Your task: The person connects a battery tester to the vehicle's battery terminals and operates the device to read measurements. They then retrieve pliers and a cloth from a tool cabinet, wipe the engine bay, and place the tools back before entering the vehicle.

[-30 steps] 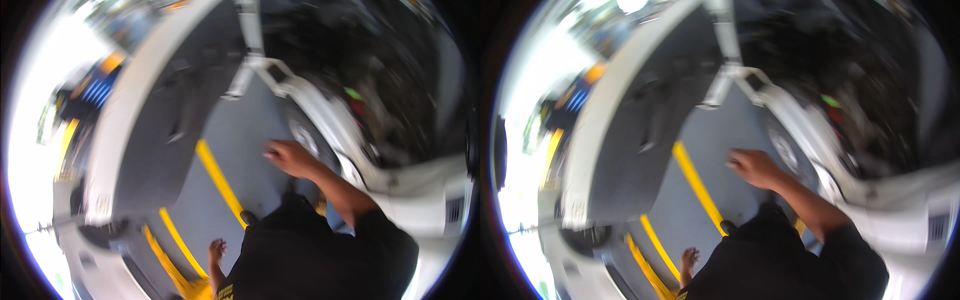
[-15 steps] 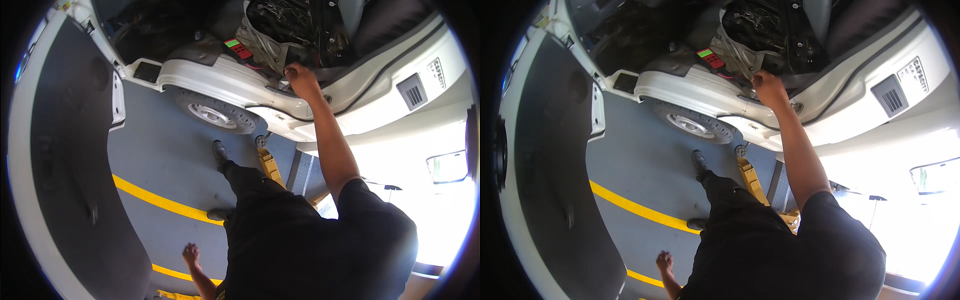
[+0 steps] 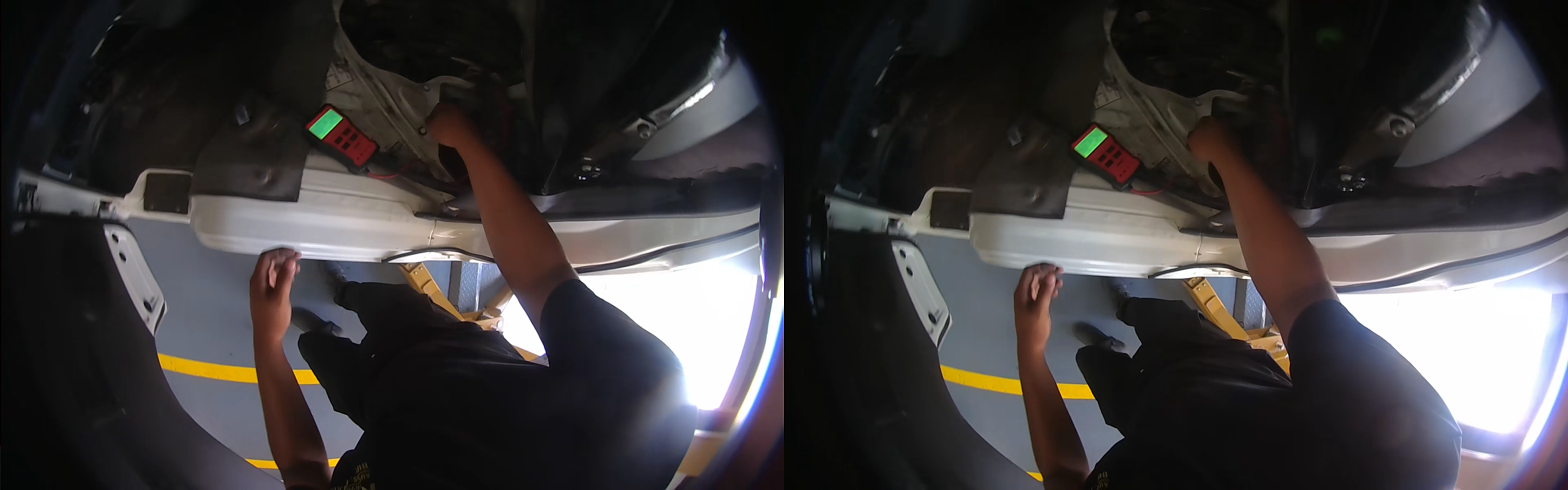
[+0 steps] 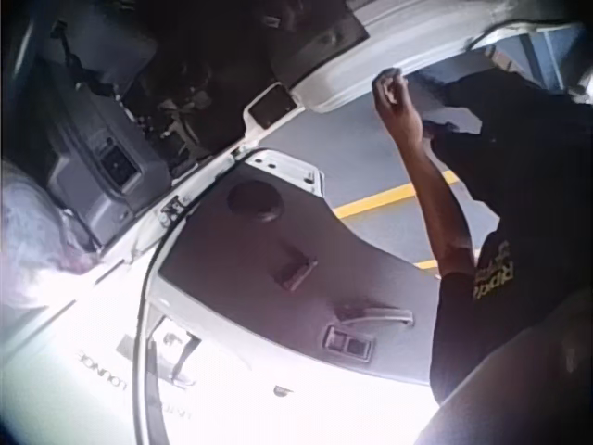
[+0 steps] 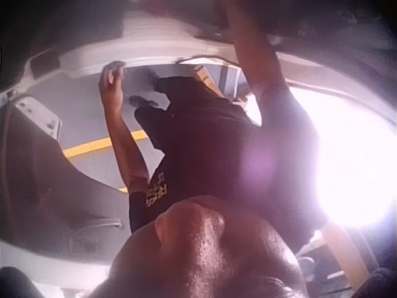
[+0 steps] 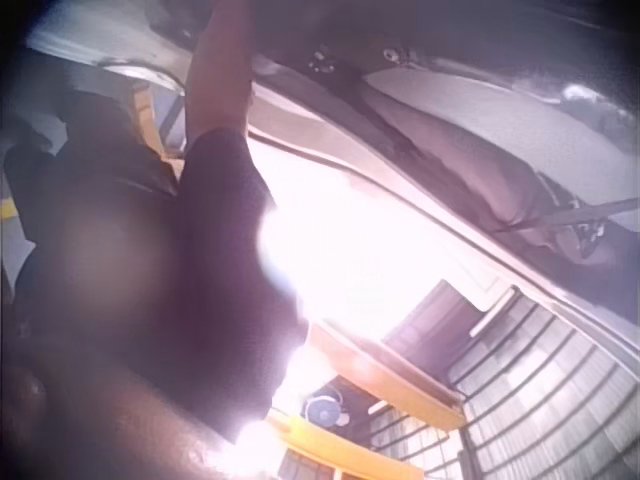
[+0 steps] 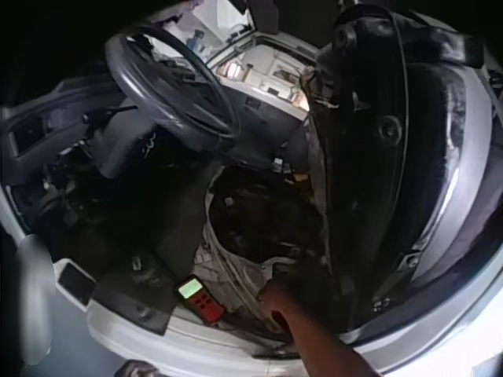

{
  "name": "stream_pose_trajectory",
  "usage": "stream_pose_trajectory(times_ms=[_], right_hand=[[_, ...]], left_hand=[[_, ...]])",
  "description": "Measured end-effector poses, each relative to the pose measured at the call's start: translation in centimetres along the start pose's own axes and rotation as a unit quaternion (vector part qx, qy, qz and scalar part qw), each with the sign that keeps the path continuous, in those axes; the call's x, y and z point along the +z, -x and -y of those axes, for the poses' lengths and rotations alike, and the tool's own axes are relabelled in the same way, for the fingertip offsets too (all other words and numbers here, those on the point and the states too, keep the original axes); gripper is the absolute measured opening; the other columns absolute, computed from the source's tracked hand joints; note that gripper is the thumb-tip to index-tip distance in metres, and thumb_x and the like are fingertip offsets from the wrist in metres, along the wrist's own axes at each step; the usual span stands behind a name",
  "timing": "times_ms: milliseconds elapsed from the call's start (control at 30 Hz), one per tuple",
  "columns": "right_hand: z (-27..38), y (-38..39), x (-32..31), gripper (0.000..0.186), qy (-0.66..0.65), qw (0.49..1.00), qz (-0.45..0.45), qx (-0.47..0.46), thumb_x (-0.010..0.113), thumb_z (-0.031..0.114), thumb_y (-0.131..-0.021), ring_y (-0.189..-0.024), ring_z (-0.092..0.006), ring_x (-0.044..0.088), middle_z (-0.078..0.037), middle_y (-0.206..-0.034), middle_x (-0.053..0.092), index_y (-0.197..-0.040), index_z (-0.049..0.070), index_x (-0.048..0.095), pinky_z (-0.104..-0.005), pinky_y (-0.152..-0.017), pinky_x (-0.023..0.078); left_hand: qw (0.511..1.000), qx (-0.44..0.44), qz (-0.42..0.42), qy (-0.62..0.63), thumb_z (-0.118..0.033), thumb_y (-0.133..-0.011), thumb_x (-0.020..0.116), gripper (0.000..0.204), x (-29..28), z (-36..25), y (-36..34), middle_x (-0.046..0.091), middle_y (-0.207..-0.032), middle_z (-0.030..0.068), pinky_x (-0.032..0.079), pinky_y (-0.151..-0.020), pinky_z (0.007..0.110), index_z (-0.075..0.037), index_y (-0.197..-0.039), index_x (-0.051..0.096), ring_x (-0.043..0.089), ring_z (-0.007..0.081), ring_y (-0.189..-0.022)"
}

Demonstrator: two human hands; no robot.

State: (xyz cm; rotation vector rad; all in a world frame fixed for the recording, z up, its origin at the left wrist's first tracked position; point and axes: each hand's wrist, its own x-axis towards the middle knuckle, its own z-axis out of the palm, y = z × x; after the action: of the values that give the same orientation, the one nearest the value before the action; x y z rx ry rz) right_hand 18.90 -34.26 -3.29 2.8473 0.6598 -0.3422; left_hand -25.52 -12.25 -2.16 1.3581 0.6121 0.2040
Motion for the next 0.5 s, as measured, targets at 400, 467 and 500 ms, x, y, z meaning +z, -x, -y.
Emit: stream_pose_trajectory(times_ms=[400, 467, 500], right_hand=[[-8.7, 1.3, -3.6, 0.051, -0.173, 0.940, -0.148, 0.253, 0.057, 0.034, -0.098, -0.119, -0.0364, 0.064, -0.020, -0.130, 0.065, -0.139, 0.005, 0.056, -0.0441, -0.100, 0.051], [-10.0, 1.6, -2.6, 0.050, -0.139, 0.931, -0.157, 0.300, 0.057, 0.034, -0.098, -0.119, -0.0363, 0.064, -0.020, -0.130, 0.065, -0.139, 0.005, 0.056, -0.0440, -0.100, 0.051], [-10.8, 2.0, -2.1, 0.050, -0.127, 0.926, -0.158, 0.317, 0.057, 0.034, -0.098, -0.119, -0.0362, 0.064, -0.020, -0.130, 0.065, -0.139, 0.005, 0.056, -0.0440, -0.100, 0.051]], left_hand=[[0.963, 0.147, 0.190, -0.119, -0.020, -0.103, 0.060, 0.019, 1.0, -4.7, -20.2, 0.071, -0.107, 0.0052, 0.050, -0.084, 0.032, -0.006, -0.115, 0.063, 0.067, 0.0176, -0.097], [0.957, 0.142, 0.193, -0.165, -0.019, -0.100, 0.062, 0.021, 0.7, -4.7, -20.8, 0.068, -0.115, 0.0110, 0.050, -0.090, 0.038, -0.006, -0.117, 0.061, 0.064, 0.0247, -0.106], [0.943, 0.198, 0.182, -0.196, -0.017, -0.099, 0.063, 0.022, 0.8, -4.5, -21.3, 0.066, -0.117, 0.0124, 0.047, -0.094, 0.041, -0.007, -0.117, 0.061, 0.062, 0.0277, -0.111]])
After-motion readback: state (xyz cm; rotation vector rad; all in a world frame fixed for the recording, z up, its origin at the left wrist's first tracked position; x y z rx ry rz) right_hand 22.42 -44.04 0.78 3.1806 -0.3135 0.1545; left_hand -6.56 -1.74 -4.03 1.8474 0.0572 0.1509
